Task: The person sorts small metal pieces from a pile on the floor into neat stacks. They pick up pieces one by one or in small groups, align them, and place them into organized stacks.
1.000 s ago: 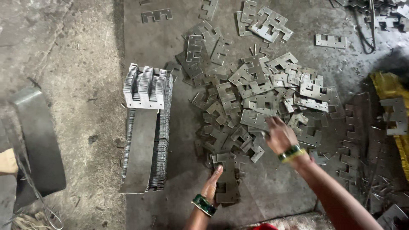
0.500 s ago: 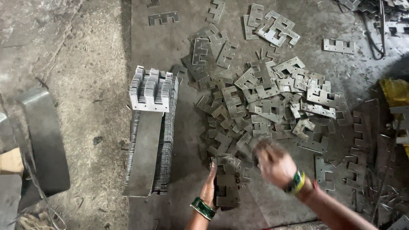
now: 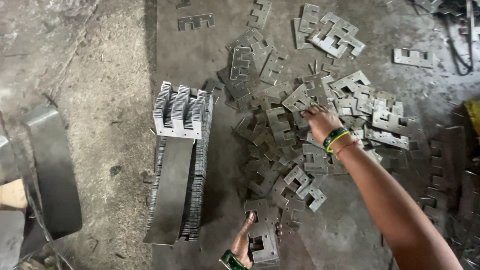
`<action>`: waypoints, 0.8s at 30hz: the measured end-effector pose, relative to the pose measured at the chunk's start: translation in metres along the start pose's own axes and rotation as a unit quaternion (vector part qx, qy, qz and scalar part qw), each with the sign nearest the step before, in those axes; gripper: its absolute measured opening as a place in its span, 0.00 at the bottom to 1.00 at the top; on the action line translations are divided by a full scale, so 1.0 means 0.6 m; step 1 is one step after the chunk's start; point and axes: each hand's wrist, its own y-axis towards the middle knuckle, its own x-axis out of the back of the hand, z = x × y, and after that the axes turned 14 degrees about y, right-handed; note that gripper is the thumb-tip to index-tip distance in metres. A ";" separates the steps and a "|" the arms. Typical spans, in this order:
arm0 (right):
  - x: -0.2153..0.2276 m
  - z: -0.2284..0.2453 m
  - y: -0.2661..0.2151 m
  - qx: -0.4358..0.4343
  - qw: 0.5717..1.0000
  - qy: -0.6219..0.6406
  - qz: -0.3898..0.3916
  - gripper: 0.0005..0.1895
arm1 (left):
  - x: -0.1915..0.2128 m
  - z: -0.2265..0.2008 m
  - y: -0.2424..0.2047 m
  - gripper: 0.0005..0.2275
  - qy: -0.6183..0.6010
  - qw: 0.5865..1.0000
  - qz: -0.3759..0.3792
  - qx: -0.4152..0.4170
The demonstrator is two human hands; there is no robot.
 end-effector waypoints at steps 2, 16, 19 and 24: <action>0.005 0.006 0.022 -0.018 0.999 0.008 0.036 0.26 | 0.011 0.000 0.000 0.44 -0.037 0.999 0.017 0.008; 0.033 0.126 -0.134 -0.105 0.973 -0.054 0.199 0.32 | 0.013 0.025 0.009 0.36 -0.054 0.996 0.065 -0.012; 0.014 0.155 -0.189 -0.006 0.985 -0.128 0.118 0.28 | 0.014 0.036 0.038 0.34 -0.027 0.998 0.034 -0.049; 0.028 0.187 -0.234 -0.069 0.987 -0.007 0.143 0.27 | 0.007 0.049 0.020 0.30 -0.070 0.992 0.086 -0.066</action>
